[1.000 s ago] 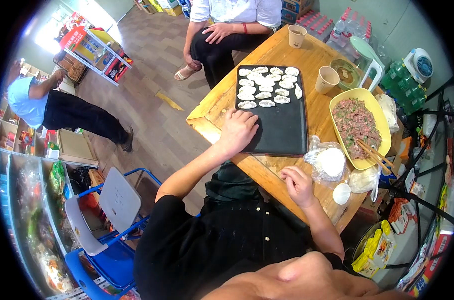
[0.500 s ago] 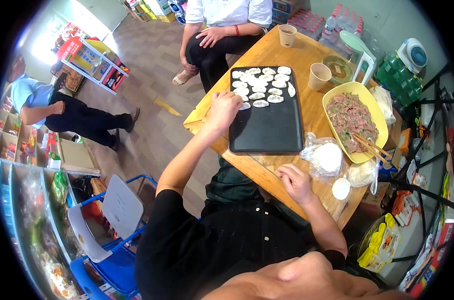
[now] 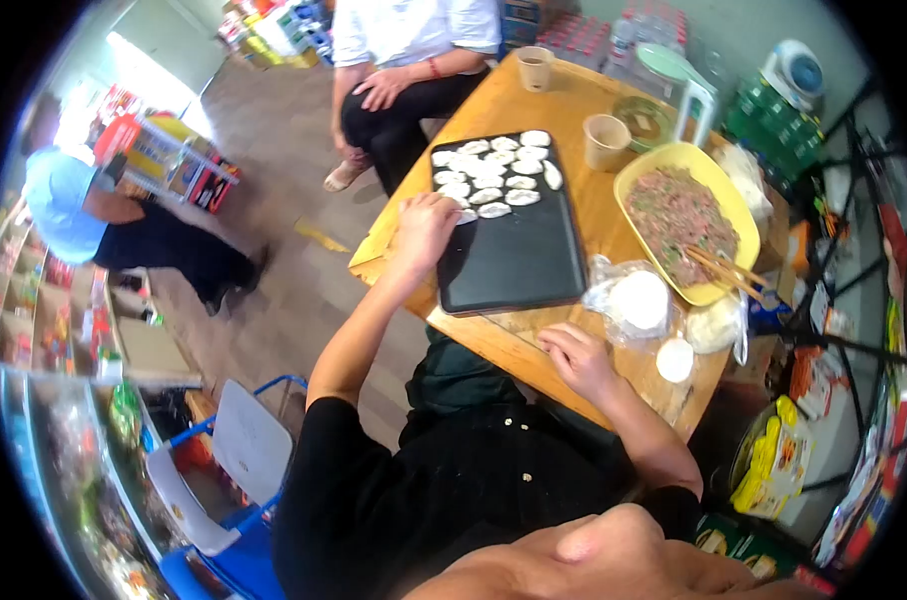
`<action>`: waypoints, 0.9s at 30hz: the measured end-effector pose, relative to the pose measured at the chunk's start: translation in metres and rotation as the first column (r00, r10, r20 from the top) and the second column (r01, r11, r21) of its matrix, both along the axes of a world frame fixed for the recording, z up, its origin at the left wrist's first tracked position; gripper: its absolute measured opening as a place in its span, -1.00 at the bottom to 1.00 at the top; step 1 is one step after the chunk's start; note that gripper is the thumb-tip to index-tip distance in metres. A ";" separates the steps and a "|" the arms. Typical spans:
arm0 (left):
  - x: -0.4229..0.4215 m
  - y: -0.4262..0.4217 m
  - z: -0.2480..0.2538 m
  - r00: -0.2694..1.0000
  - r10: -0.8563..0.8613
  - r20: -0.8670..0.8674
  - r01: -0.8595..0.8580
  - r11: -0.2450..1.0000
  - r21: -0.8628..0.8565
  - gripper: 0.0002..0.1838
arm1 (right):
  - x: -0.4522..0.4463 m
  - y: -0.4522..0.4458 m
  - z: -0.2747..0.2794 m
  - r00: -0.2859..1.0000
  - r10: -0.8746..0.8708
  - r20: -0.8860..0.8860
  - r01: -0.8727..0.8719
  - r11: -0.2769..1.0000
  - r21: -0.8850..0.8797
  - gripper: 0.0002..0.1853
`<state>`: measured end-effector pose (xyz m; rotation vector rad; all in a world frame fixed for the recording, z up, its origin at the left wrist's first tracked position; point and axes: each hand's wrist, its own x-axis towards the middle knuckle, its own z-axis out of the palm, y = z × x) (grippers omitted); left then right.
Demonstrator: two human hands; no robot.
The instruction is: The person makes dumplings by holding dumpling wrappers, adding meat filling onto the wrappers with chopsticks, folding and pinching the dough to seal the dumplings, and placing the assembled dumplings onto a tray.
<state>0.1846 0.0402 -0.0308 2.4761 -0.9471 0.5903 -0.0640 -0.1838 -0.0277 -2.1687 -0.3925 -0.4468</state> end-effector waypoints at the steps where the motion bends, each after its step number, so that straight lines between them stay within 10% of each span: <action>1: -0.003 -0.004 0.003 1.000 0.009 0.011 -0.009 1.000 0.002 -0.89 | -0.002 -0.001 -0.001 1.000 -0.001 0.028 0.002 1.000 -0.022 -0.78; 5: -0.042 -0.030 0.040 0.997 -0.044 0.068 0.047 0.998 -0.038 -0.81 | -0.007 -0.004 -0.001 0.997 -0.051 0.054 0.053 0.997 -0.049 -0.79; 13: -0.136 -0.151 0.047 0.630 -0.771 -0.094 0.733 0.630 -0.255 -0.84 | -0.017 0.002 -0.002 0.961 0.225 0.161 -0.222 0.974 -0.038 -0.91; 27: -0.149 -0.192 0.056 0.581 -0.781 -0.227 0.804 0.595 0.010 -0.66 | -0.026 -0.004 -0.003 0.937 0.227 0.266 -0.227 0.973 -0.034 -0.78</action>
